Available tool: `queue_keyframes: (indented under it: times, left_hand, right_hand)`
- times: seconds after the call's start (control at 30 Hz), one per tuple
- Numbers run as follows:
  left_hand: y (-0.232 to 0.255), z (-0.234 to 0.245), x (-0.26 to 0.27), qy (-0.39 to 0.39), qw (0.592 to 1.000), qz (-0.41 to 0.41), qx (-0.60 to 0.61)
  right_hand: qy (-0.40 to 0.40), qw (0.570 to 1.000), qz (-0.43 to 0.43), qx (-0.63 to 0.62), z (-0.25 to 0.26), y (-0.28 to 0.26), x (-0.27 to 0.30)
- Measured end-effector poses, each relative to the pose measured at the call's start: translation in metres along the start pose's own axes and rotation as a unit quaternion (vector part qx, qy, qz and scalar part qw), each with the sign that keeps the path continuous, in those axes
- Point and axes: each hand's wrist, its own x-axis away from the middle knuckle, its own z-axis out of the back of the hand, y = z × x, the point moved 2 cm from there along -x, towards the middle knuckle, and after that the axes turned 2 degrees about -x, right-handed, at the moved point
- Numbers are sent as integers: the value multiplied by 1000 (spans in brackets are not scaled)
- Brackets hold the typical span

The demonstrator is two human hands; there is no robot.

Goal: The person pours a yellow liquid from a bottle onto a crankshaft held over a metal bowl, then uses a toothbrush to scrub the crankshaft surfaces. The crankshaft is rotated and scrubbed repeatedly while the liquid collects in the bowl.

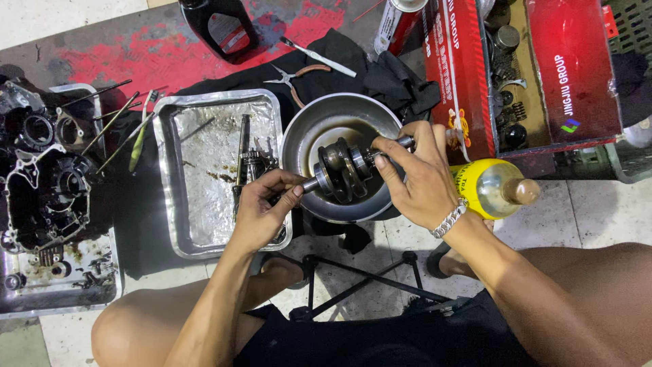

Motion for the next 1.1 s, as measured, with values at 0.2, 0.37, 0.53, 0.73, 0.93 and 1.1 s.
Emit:
queue_keyframes:
  times: [0.2,0.37,0.53,0.73,0.93,1.1]
  left_hand:
    - [-10,-8,4,-4,999,-25,27]
    - [-20,-10,1,-17,998,-31,53]
    - [-35,-15,-4,-14,981,-1,192]
    - [-34,-19,-8,-47,972,-3,230]
    - [-30,-23,-5,-76,963,-17,256]
    - [-28,-21,-4,-63,974,-22,215]
  right_hand:
    - [82,997,-13,-11,-11,8,-1]
    - [124,965,-100,-207,-5,16,-1]
    - [86,835,-181,-513,1,15,2]
    - [21,820,-218,-529,-12,25,9]
    - [44,872,-200,-445,-8,22,13]
    - [66,873,-205,-438,-8,19,14]
